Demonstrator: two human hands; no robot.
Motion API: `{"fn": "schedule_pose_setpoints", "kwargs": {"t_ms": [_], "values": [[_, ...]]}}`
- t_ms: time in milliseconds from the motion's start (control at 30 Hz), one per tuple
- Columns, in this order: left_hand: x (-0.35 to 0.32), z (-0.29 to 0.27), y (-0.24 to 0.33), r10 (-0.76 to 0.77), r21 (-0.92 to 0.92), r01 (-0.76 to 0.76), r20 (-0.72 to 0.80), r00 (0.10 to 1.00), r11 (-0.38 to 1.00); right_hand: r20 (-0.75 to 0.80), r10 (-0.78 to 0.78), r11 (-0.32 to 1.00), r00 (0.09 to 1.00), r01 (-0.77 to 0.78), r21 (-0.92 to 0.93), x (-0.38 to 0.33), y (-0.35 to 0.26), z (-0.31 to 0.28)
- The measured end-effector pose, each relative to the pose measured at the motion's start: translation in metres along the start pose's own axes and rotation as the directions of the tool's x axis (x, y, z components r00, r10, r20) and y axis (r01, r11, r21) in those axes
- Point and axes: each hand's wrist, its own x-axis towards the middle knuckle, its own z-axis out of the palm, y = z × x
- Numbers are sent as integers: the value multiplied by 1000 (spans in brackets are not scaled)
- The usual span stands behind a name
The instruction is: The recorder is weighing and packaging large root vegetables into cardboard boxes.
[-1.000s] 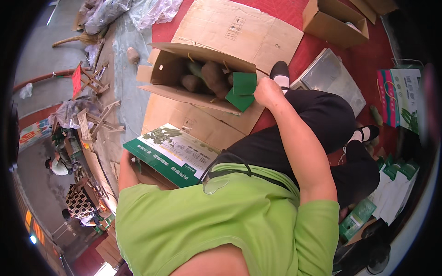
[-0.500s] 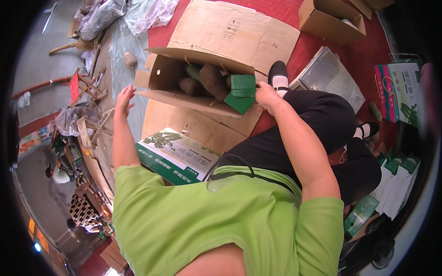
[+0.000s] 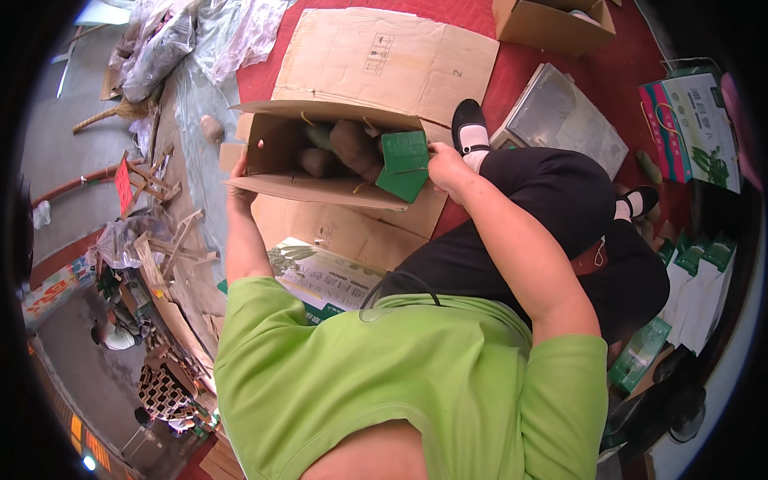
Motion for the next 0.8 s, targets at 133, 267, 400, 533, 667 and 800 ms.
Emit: {"fn": "schedule_pose_setpoints", "kwargs": {"t_ms": [133, 267, 400, 533, 667, 800], "values": [[2, -3, -5, -8, -39, 9, 29, 1000, 999, 23, 13, 1000, 1000, -14, 27, -10, -7, 8], [-3, 16, -12, 26, -45, -27, -23, 999, 999, -20, 27, 1000, 999, -27, 13, -24, -12, 7], [-19, -3, -11, 5, -66, -5, -5, 1000, 998, 68, 29, 1000, 997, -28, -13, -35, -18, 14], [-62, -20, -33, 54, -57, -55, -12, 998, 997, 158, -22, 996, 987, 34, -77, -54, -15, 24], [-100, -25, -43, 42, -100, -48, -63, 997, 994, 213, -13, 996, 977, 32, -88, -53, 7, 50], [-133, -78, -18, -58, -119, 38, -161, 985, 992, 379, 60, 985, 923, 6, -170, -79, 16, 87]]}}
